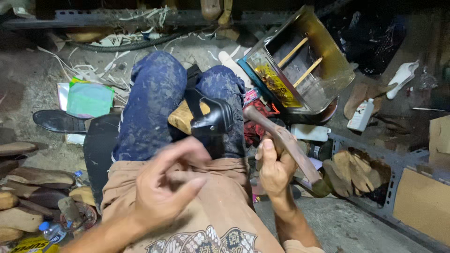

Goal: The person assembles leather shoes by using a hammer to secure the leather upper onto a wooden shoe last and sole, turning the shoe to reach different sides and sections.

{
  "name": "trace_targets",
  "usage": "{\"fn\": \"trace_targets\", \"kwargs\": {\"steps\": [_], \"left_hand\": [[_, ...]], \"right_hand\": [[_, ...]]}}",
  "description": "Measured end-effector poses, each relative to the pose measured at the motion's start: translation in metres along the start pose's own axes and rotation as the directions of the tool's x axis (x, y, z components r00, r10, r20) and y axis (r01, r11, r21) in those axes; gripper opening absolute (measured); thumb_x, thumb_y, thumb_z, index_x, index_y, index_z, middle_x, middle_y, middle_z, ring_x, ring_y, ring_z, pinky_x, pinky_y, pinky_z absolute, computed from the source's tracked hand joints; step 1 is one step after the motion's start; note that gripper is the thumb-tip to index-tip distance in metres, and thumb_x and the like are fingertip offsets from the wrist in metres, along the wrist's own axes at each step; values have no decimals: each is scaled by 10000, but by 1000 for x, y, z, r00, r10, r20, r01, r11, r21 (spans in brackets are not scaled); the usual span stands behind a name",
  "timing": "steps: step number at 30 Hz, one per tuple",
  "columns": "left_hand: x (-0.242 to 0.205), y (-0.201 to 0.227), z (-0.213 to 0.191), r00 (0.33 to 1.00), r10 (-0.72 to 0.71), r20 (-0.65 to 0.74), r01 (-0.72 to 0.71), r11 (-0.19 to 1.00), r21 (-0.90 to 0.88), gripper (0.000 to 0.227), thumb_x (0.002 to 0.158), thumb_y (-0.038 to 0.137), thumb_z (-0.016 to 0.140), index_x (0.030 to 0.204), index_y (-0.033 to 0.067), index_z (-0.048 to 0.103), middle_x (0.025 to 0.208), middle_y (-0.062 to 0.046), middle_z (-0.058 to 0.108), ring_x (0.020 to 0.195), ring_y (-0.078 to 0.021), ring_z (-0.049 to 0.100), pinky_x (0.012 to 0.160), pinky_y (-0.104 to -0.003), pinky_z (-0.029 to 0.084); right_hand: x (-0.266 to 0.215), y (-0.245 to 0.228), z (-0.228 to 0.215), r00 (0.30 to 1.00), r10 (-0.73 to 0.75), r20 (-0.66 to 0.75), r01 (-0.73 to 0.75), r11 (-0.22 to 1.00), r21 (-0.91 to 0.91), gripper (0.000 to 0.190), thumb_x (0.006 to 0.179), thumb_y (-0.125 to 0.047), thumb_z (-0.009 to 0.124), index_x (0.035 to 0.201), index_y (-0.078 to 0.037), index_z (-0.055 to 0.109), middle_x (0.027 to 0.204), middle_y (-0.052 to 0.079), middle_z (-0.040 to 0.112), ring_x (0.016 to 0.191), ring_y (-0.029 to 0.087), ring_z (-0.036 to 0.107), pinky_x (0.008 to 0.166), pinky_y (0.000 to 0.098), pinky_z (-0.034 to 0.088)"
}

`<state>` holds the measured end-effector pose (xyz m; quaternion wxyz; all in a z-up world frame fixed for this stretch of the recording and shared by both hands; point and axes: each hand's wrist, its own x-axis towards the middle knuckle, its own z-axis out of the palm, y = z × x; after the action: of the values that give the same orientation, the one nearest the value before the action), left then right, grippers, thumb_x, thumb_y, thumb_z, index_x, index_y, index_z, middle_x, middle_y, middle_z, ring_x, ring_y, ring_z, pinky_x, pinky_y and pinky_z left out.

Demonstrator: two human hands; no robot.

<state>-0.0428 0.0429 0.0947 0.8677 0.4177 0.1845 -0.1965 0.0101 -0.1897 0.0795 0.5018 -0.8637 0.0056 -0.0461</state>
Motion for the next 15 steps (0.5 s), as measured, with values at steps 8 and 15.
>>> {"fn": "trace_targets", "kwargs": {"steps": [8,15], "left_hand": [[56,-5,-35,609,671,423,-592,30,806,407,1004,190,714,1357,19,604,1395,-190,647,1320,-361,639,1169,-458,476],[62,-6,-31,610,688,392,-555,19,831,366,1014,206,685,1338,49,622,1385,-145,663,1308,-319,650,1143,-430,471]], "right_hand": [[14,-35,-12,992,-112,-56,125,906,405,288,1047,-362,597,1002,-78,607,698,29,496,517,119,513,425,217,411],[42,-41,-6,853,-266,448,392,895,-215,305,1065,-235,533,1294,-36,565,1159,108,689,919,222,710,840,330,590]]}}
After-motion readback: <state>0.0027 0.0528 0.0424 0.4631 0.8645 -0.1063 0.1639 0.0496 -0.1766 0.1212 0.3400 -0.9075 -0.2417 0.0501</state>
